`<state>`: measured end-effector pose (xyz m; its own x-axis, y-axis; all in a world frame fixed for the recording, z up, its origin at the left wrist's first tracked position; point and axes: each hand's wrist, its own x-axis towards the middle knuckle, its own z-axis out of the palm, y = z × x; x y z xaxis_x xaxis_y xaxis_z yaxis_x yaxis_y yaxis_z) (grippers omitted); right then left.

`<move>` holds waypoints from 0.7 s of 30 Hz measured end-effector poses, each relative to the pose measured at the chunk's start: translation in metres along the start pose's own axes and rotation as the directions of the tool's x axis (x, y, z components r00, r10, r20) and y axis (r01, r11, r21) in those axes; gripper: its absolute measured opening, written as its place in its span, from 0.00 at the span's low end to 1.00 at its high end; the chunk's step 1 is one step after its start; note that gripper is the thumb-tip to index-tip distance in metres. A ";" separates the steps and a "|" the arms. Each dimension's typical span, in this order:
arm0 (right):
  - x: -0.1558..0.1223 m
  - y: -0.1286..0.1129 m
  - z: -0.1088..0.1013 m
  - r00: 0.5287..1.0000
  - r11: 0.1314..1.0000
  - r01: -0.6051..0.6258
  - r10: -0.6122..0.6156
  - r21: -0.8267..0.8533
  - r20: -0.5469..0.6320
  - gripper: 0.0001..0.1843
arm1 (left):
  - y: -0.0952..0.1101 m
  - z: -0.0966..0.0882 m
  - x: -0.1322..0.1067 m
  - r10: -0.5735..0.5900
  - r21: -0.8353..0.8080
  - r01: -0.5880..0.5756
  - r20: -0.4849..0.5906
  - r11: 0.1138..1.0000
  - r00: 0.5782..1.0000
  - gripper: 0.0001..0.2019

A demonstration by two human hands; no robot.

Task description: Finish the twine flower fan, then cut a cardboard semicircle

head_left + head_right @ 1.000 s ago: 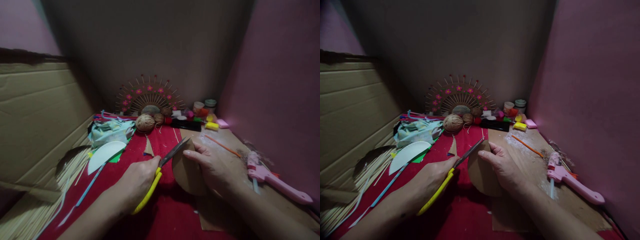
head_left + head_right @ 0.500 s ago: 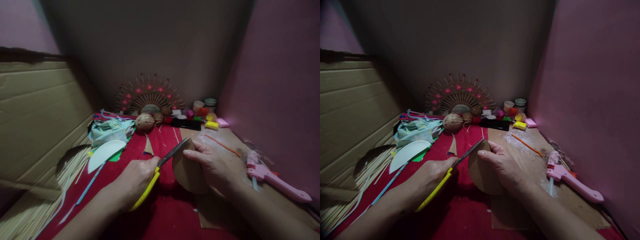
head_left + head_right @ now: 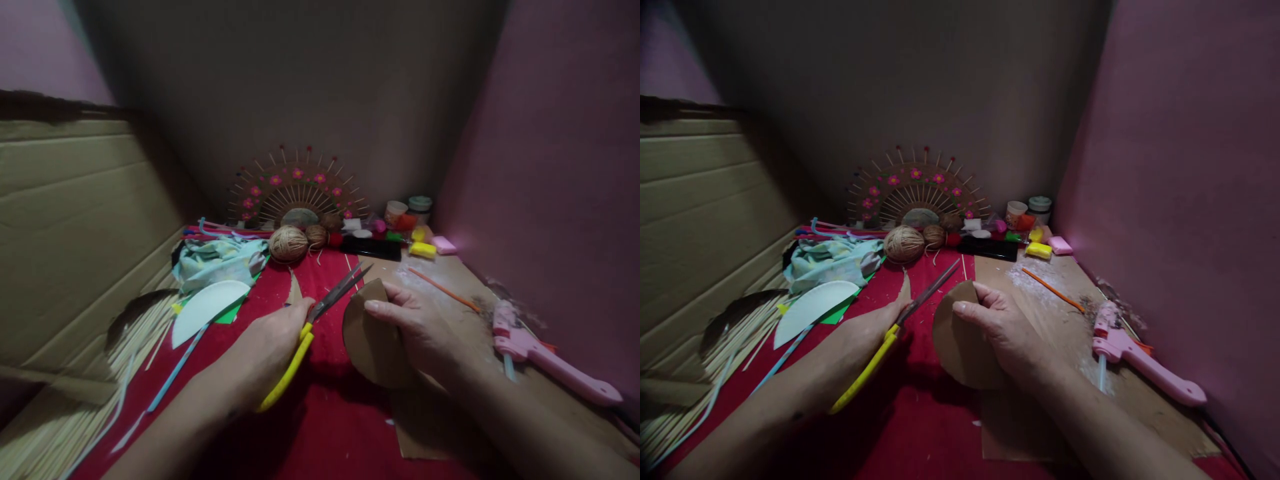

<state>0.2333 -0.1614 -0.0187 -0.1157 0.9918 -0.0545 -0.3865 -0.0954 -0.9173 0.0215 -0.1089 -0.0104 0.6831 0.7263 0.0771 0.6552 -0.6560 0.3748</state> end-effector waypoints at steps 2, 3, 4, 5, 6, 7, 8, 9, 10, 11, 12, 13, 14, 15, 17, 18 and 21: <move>0.000 -0.001 0.002 1.000 1.000 -0.005 0.005 0.016 0.008 0.10 | 0.002 0.001 0.000 0.010 0.029 -0.011 0.041 1.000 0.999 0.17; 0.000 -0.002 0.002 1.000 1.000 -0.009 0.009 0.020 0.010 0.11 | 0.002 0.001 -0.001 0.019 0.041 -0.021 0.054 0.999 0.998 0.16; 0.000 -0.002 0.003 1.000 1.000 -0.010 0.010 0.022 0.015 0.11 | 0.003 0.002 -0.001 0.017 0.051 -0.020 0.056 0.998 0.998 0.15; 0.000 -0.002 0.003 1.000 1.000 -0.007 0.006 0.024 0.019 0.11 | 0.004 0.002 -0.001 0.016 0.060 -0.019 0.058 0.998 0.998 0.13; 0.000 -0.002 0.004 1.000 1.000 -0.001 0.001 0.025 0.022 0.11 | 0.004 0.003 -0.001 0.017 0.067 -0.021 0.064 0.998 0.998 0.12; 0.000 -0.002 0.004 1.000 1.000 0.003 -0.004 0.027 0.022 0.11 | 0.004 0.003 -0.001 0.021 0.074 -0.026 0.068 0.997 0.997 0.12; 0.000 -0.002 0.005 1.000 1.000 0.007 -0.008 0.030 0.023 0.11 | 0.005 0.004 -0.001 0.027 0.080 -0.033 0.071 0.996 0.997 0.11; 0.000 -0.002 0.005 1.000 0.999 0.007 -0.008 0.032 0.025 0.11 | 0.005 0.004 -0.001 0.034 0.085 -0.040 0.072 0.996 0.997 0.11; 0.000 -0.002 0.005 1.000 0.999 0.004 -0.005 0.034 0.027 0.10 | 0.005 0.004 -0.001 0.040 0.091 -0.047 0.071 0.995 0.997 0.11; 0.000 -0.001 0.004 1.000 0.999 0.003 -0.004 0.034 0.030 0.10 | 0.004 0.004 -0.001 0.045 0.096 -0.052 0.068 0.994 0.997 0.10; 0.001 -0.001 0.004 0.999 1.000 0.003 -0.004 0.031 0.036 0.10 | 0.004 0.004 -0.001 0.049 0.101 -0.056 0.067 0.993 0.997 0.10; 0.001 -0.001 0.003 0.999 1.000 0.002 -0.003 0.025 0.041 0.10 | 0.004 0.004 -0.001 0.053 0.106 -0.060 0.067 0.993 0.996 0.10; 0.001 0.000 0.002 0.999 1.000 0.000 -0.001 0.016 0.045 0.09 | 0.004 0.004 -0.001 0.055 0.113 -0.062 0.068 0.992 0.996 0.10; 0.001 0.000 0.001 0.999 1.000 -0.004 0.004 0.003 0.049 0.09 | 0.003 0.004 -0.001 0.057 0.122 -0.065 0.070 0.990 0.996 0.10; 0.001 0.001 -0.001 0.998 1.000 -0.022 0.023 -0.018 0.054 0.08 | 0.003 0.003 -0.001 0.061 0.143 -0.071 0.076 0.987 0.995 0.10; 0.001 0.001 -0.002 0.998 0.999 -0.032 0.033 -0.024 0.054 0.09 | 0.004 0.003 -0.001 0.063 0.154 -0.075 0.080 0.985 0.995 0.10; 0.001 0.001 -0.003 0.997 0.998 -0.053 0.055 -0.034 0.055 0.11 | 0.004 0.001 -0.002 0.073 0.169 -0.092 0.111 0.981 0.991 0.09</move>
<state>0.2358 -0.1603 -0.0210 -0.1865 0.9789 -0.0833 -0.3482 -0.1452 -0.9261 0.0233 -0.1133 -0.0096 0.7609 0.6489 0.0015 0.6350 -0.7450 0.2043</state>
